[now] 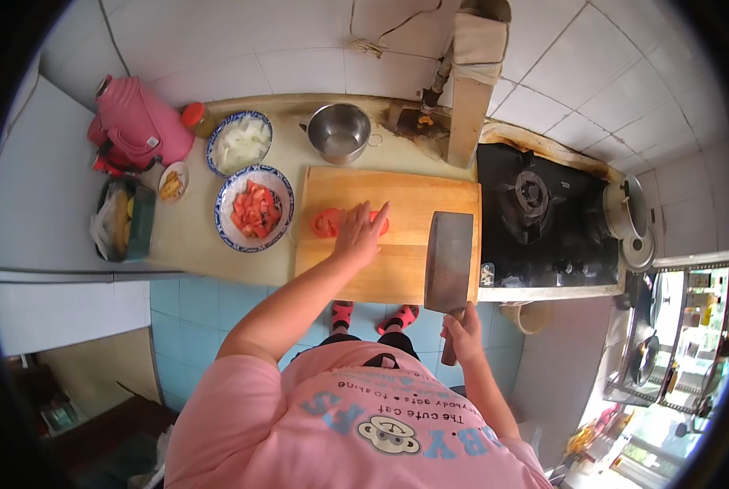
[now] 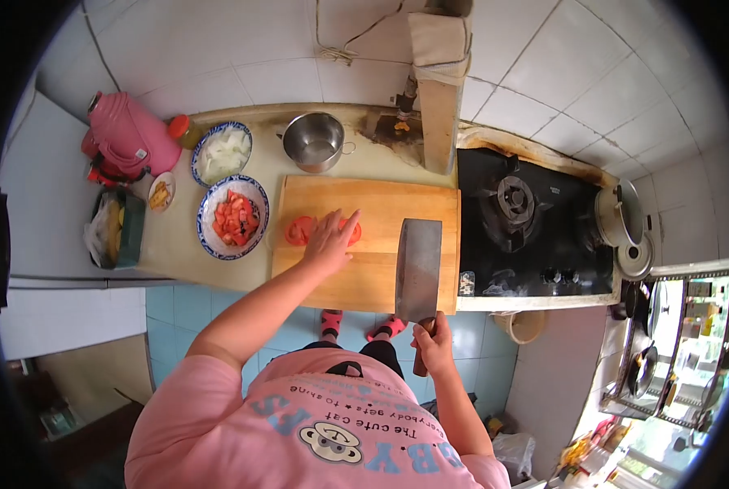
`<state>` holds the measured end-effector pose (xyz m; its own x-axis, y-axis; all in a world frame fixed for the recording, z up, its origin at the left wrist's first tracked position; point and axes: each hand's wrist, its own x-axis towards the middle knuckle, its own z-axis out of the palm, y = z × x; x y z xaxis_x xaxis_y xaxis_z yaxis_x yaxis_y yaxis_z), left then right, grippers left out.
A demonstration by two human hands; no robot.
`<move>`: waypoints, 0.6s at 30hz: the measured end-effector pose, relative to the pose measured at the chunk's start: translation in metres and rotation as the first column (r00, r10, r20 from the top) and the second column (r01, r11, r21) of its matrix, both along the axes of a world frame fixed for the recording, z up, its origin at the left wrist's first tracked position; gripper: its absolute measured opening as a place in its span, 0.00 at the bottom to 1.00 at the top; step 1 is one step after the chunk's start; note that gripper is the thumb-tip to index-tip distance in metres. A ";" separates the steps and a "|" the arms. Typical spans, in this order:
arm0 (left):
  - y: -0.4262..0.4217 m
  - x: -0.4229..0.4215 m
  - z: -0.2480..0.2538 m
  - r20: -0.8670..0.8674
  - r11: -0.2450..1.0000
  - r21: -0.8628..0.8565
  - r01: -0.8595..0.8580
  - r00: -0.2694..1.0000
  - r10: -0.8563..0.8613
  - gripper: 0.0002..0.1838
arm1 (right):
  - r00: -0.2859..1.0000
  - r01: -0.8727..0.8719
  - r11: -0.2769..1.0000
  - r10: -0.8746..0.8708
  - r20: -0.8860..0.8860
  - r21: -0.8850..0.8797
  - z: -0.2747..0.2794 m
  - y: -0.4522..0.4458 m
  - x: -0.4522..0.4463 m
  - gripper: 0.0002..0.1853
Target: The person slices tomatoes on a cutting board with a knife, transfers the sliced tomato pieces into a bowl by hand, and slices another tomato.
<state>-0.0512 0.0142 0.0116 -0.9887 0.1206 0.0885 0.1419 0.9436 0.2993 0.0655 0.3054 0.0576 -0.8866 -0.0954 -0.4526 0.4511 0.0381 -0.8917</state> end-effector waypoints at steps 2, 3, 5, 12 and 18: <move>0.001 -0.011 -0.012 0.092 0.996 -0.085 0.000 0.996 0.008 0.51 | 1.000 -0.013 1.000 0.013 -0.003 -0.002 -0.002 0.006 -0.007 0.08; 0.002 -0.015 -0.012 0.190 0.985 -0.172 0.027 0.982 0.006 0.50 | 1.000 -0.027 1.000 0.027 -0.006 -0.001 -0.002 0.009 -0.010 0.08; 0.003 -0.021 -0.013 0.232 0.990 -0.140 0.029 0.973 0.005 0.49 | 0.998 -0.058 0.998 0.058 -0.004 0.002 0.000 0.015 -0.015 0.09; 0.030 -0.077 -0.030 -0.034 0.997 0.066 -0.037 0.999 0.039 0.38 | 0.992 -0.127 0.988 0.126 0.018 0.084 -0.002 0.041 -0.020 0.11; 0.036 -0.101 -0.043 0.058 1.000 0.009 0.018 0.998 -0.019 0.38 | 0.998 -0.047 0.996 0.049 -0.032 0.070 -0.018 0.032 -0.006 0.12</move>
